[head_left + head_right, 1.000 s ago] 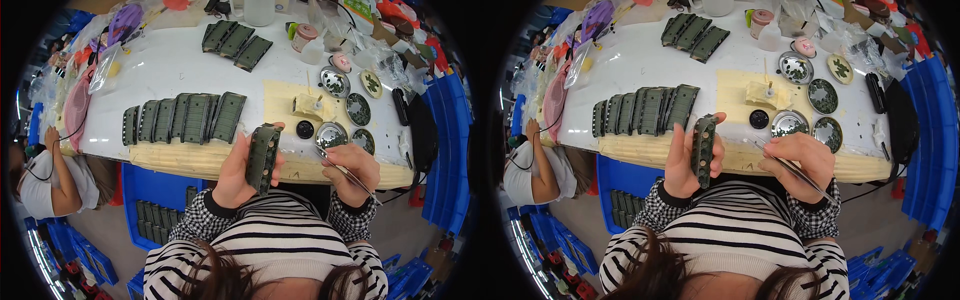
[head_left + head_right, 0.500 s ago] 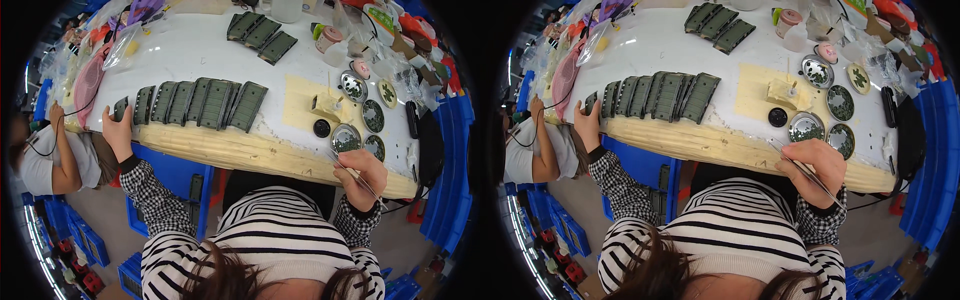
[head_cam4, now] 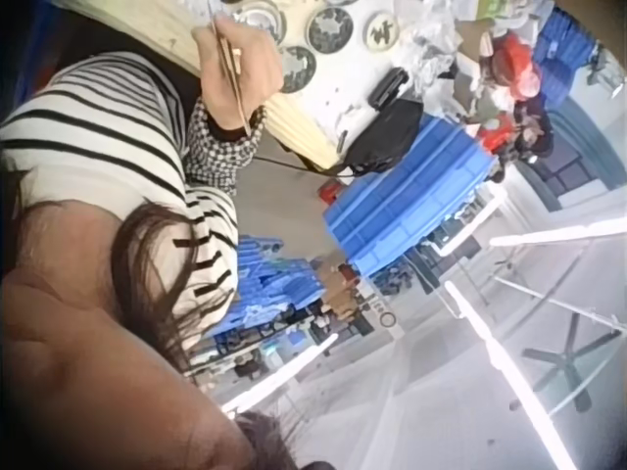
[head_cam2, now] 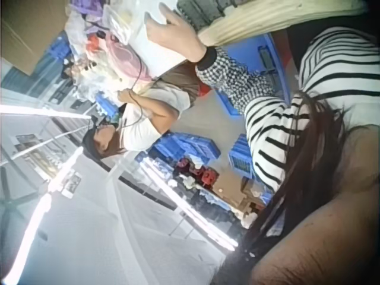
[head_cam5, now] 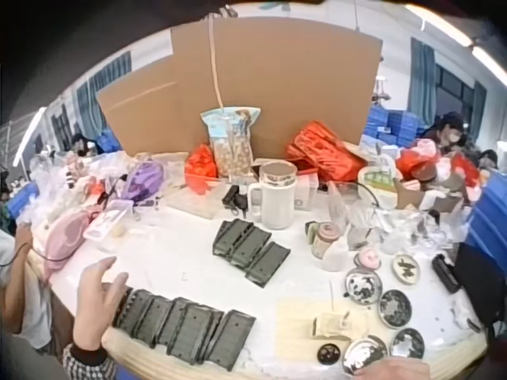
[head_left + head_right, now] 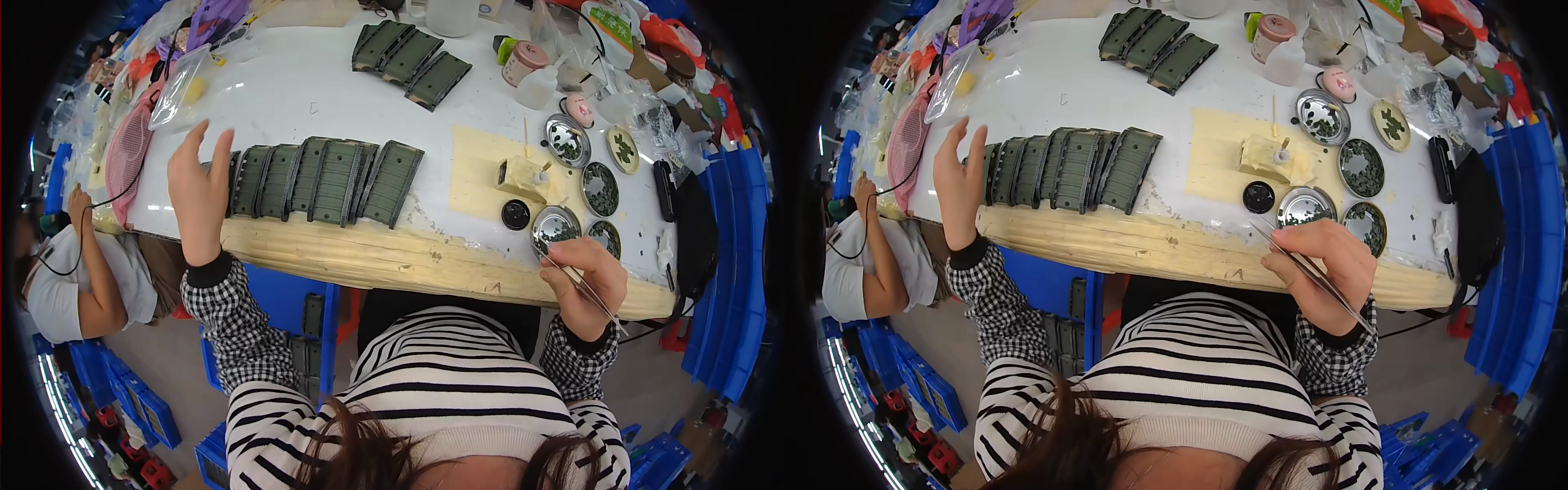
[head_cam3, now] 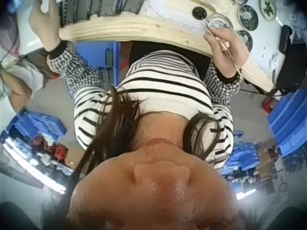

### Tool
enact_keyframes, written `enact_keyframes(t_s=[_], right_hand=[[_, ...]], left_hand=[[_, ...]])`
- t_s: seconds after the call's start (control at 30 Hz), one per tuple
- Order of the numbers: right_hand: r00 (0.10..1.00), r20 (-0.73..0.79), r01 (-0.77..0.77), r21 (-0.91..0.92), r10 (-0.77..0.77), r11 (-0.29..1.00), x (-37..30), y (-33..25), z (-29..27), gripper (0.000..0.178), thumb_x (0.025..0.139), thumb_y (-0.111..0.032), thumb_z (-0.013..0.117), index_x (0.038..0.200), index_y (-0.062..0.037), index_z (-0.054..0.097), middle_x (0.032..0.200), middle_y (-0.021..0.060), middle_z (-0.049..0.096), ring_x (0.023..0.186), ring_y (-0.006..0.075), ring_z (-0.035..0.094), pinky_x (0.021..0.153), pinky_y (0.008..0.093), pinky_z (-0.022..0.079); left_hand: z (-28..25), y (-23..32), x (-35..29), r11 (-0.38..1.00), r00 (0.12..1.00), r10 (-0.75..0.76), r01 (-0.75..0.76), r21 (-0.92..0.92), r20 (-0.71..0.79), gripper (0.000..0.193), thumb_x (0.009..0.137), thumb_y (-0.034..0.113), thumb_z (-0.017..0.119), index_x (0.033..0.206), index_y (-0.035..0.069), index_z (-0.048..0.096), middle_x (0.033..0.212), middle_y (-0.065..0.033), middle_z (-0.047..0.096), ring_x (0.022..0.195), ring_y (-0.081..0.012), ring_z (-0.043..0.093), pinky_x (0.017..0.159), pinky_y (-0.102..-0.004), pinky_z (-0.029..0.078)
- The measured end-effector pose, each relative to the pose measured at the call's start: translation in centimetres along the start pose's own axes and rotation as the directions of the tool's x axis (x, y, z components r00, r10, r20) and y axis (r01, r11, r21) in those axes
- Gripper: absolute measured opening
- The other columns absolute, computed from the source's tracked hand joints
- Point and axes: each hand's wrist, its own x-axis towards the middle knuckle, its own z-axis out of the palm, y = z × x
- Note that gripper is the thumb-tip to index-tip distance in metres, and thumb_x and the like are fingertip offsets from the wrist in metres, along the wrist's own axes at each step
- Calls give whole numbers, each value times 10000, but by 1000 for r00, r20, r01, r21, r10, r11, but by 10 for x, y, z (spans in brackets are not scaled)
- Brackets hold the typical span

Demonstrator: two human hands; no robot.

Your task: Applying adhesive and assembling plastic toy tank components at a factory workbench.

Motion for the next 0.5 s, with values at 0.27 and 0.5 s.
enact_keyframes(t_s=[0.27, 0.5], right_hand=[[1000, -29, -10, -16, 10, 1000, 0, -9, 1, 290, 704, 57, 756, 976, -8, 680, 854, 111, 709, 773, 241, 674, 701, 306, 513], [982, -92, -166, -25, 164, 986, -18, 9, -27, 302, 753, 62, 711, 1044, -12, 683, 910, 99, 720, 874, 205, 672, 879, 378, 479]], left_hand=[[79, 158, 76, 827, 748, 545, -406, -388, 379, 363, 869, 401, 662, 818, 44, 622, 681, -64, 580, 588, -221, 544, 562, -345, 439], [146, 172, 68, 756, 634, 608, -647, -103, 477, 278, 847, 311, 648, 865, 34, 628, 963, -167, 599, 915, -324, 595, 707, -418, 516]])
